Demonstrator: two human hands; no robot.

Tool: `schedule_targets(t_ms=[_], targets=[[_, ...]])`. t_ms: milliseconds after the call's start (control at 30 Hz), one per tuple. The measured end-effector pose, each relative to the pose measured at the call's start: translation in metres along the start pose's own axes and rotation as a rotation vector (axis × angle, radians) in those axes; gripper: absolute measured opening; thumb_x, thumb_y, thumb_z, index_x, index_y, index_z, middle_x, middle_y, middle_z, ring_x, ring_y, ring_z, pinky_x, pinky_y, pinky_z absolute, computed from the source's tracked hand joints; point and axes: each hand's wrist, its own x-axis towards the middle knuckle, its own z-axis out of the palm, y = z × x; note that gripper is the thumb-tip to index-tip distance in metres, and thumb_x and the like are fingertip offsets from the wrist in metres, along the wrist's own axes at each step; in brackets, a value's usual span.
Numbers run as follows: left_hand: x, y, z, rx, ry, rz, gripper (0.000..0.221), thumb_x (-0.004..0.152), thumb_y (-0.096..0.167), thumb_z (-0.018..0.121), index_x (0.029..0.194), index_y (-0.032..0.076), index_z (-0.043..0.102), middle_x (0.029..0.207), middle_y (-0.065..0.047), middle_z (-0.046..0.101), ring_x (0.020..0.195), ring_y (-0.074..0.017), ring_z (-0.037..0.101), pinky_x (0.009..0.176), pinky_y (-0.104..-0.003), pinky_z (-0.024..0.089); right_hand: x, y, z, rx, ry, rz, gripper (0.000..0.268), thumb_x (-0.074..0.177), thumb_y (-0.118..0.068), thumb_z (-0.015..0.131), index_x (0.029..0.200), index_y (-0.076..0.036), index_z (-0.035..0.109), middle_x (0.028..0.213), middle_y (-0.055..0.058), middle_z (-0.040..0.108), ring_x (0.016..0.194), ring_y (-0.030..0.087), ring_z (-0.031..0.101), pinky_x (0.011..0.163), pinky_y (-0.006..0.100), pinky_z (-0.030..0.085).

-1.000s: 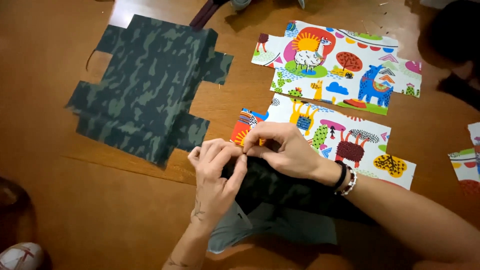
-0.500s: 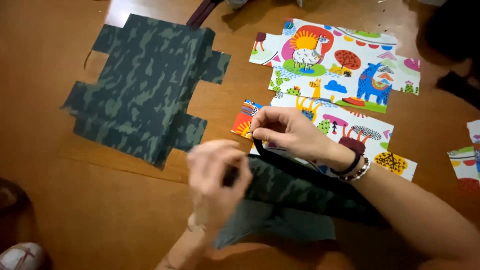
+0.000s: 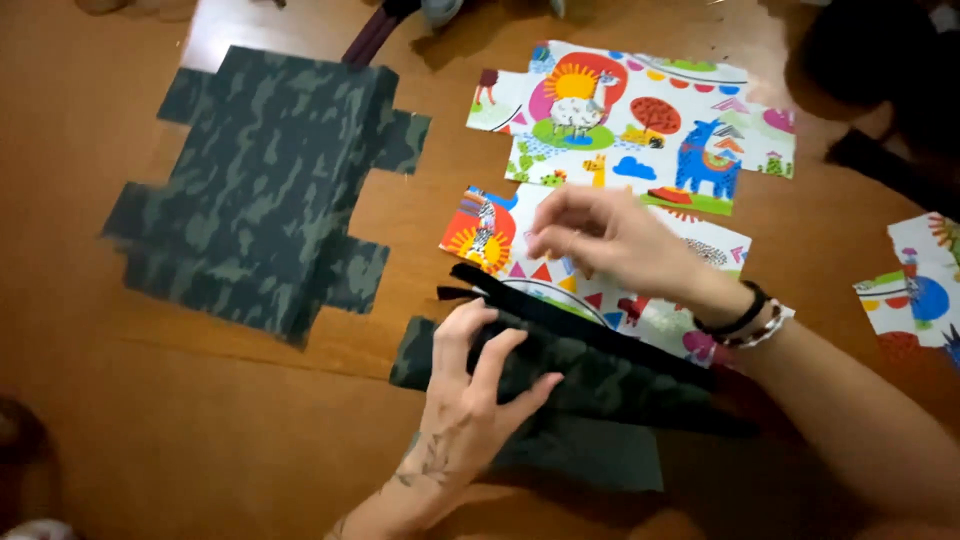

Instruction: Aligning and folding fabric pieces to prepare for sewing

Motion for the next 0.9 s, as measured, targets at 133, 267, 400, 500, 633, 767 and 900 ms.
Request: schedule_targets(t_ms=[133,267,400,500,633,767,900], targets=[[0.002,0.002,-0.002,0.115,-0.016,-0.033,0.046,0.085,0.039,0.082,0.107,0.005,0.060,0.121,-0.016,0.057,0.123,-0.0349,0.057,0.110,-0.058,0.044,0.001,0.009,0.021,-0.167,-0.102,-0.034,0.035,0.087,-0.021,0.075,0.120,-0.018,0.065,0.097,-0.002,0.078,0.081,0.005,0.068,0.070,0.019,0.052],[-0.005,-0.003,0.001,0.203,-0.001,-0.064,0.051,0.081,0.050,0.081,0.104,0.009,0.063,0.127,-0.015,0.062,0.128,-0.0311,0.059,0.112,-0.059,0.039,0.016,0.023,0.038,-0.419,-0.123,-0.188,0.032,0.088,-0.032,0.073,0.116,-0.018,0.069,0.087,0.000,0.074,0.075,0.017,0.067,0.071,0.030,0.048],[-0.005,-0.005,-0.002,0.221,-0.009,-0.033,0.062,0.081,0.054,0.078,0.110,0.001,0.063,0.124,-0.016,0.063,0.126,-0.0304,0.060,0.113,-0.057,0.040,0.021,0.029,0.046,-0.543,-0.155,-0.228,0.015,0.092,-0.029,0.066,0.093,-0.014,0.068,0.092,0.004,0.069,0.089,0.027,0.063,0.078,0.040,0.046],[-0.004,-0.005,-0.003,0.283,-0.032,-0.004,0.069,0.081,0.060,0.077,0.116,0.003,0.062,0.123,-0.012,0.064,0.126,-0.0282,0.060,0.110,-0.057,0.039,0.016,0.034,0.031,-0.483,-0.113,-0.196,0.010,0.090,-0.023,0.066,0.093,-0.013,0.066,0.092,0.005,0.068,0.086,0.023,0.063,0.078,0.036,0.046],[-0.004,-0.004,-0.005,0.332,-0.082,0.007,0.072,0.079,0.064,0.076,0.121,0.007,0.063,0.124,-0.009,0.063,0.128,-0.0261,0.058,0.108,-0.057,0.037,-0.005,0.030,-0.020,-0.150,-0.029,0.151,0.021,0.101,-0.024,0.055,0.095,-0.011,0.070,0.078,0.000,0.063,0.065,0.010,0.057,0.057,0.024,0.045],[-0.002,-0.003,-0.007,0.324,-0.075,0.013,0.070,0.076,0.061,0.080,0.120,0.009,0.066,0.122,-0.009,0.062,0.127,-0.0292,0.058,0.107,-0.060,0.038,-0.039,0.023,-0.067,0.256,0.285,0.533,0.017,0.111,-0.011,0.040,0.105,0.000,0.052,0.096,0.021,0.069,0.065,0.019,0.050,0.053,0.026,0.039],[0.000,-0.001,-0.008,0.363,-0.125,0.027,0.065,0.076,0.062,0.080,0.128,0.024,0.067,0.120,-0.009,0.058,0.129,-0.0321,0.055,0.109,-0.066,0.033,-0.072,0.090,-0.125,0.381,0.569,0.387,0.016,0.114,-0.023,0.047,0.104,-0.011,0.044,0.093,0.008,0.053,0.065,0.009,0.044,0.048,0.016,0.025]])
